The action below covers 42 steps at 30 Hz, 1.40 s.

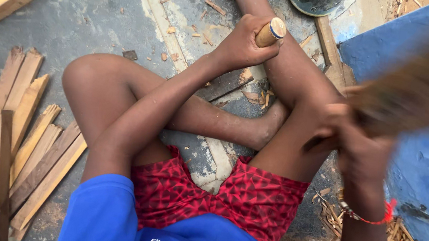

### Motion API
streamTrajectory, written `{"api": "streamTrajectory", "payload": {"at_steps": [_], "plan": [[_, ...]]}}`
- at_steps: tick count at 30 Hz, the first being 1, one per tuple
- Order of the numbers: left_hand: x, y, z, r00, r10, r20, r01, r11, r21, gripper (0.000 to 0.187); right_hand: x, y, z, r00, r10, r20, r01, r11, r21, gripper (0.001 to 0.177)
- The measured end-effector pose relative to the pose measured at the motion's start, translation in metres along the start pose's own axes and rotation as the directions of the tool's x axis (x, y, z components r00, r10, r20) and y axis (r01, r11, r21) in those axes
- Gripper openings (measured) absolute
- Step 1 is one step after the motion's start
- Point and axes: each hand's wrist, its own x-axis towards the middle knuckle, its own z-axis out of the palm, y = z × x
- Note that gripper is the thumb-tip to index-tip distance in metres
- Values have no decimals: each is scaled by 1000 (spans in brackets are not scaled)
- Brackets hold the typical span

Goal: The person sits cross-legged on the floor and uses a wooden mallet to strike a cylindrical wooden tool held against a larger piece of wood. The person repeatedly hammers the tool to shape the wood, with wood shavings accumulating on the floor.

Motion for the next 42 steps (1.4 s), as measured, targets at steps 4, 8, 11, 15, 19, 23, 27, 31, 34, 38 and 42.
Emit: {"api": "streamTrajectory", "payload": {"at_steps": [4,8,11,15,19,23,27,31,34,38,42], "plan": [[-1,3,-6,1000,-14,-14,14,999,-37,14,11,18,-1,678,570,465,-673,735,80,34],[3,-4,-3,999,-35,-41,33,998,-46,18,1,-7,-59,866,448,223,-389,883,-262,25],[4,-9,1,998,-56,-14,55,997,-51,18,7,-33,-99,964,247,-96,-249,727,-640,22],[8,-15,6,995,-95,16,95,994,-47,17,32,-12,-91,983,128,-133,-177,861,-477,42],[10,-32,17,994,-98,43,98,995,-17,18,28,44,-17,883,415,218,-370,903,-217,53],[7,-45,30,995,-17,103,22,998,-53,18,15,28,-28,827,481,290,-496,868,-27,52],[15,-57,15,994,-105,-32,104,994,-42,17,14,-6,-100,930,341,-135,-362,797,-484,25],[9,-31,7,988,-153,-6,153,987,56,18,41,-4,-122,986,161,52,-149,970,-193,34],[9,-27,7,994,-113,11,112,991,67,19,25,34,-63,993,96,-71,-106,981,-162,17],[9,-37,7,993,-116,19,115,991,66,20,12,52,-20,748,544,380,-611,788,74,22],[14,-37,5,991,-131,29,130,990,51,23,13,20,-72,708,671,220,-700,707,96,22]]}}
